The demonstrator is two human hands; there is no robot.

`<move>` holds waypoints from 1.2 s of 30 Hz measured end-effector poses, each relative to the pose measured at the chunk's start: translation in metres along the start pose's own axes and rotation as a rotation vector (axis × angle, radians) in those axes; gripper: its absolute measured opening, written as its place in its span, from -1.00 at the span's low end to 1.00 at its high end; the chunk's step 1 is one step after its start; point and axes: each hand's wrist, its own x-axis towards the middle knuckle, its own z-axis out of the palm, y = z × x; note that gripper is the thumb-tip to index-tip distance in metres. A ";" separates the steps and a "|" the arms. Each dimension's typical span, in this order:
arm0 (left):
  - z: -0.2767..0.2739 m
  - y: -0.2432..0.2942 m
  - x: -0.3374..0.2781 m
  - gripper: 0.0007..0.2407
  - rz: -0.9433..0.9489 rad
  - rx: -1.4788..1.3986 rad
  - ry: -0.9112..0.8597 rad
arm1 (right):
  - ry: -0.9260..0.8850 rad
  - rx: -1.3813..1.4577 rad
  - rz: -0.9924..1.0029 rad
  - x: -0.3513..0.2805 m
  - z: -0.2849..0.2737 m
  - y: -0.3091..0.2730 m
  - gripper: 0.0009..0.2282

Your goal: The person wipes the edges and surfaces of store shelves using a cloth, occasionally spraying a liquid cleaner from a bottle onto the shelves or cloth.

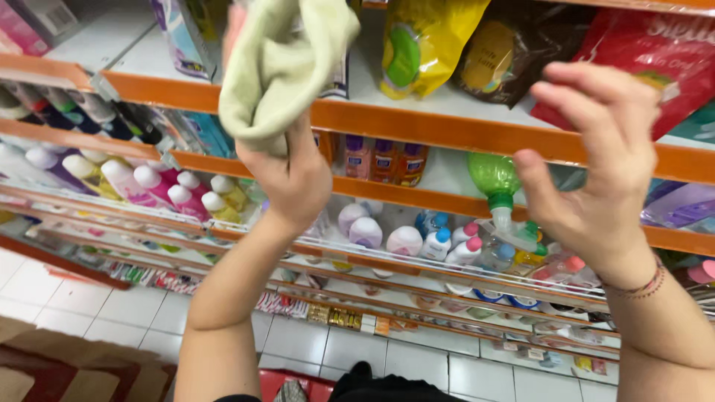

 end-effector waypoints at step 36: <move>0.281 0.046 0.037 -0.55 0.724 0.657 -0.817 | 0.258 -0.419 0.108 -0.069 -0.137 0.170 -0.38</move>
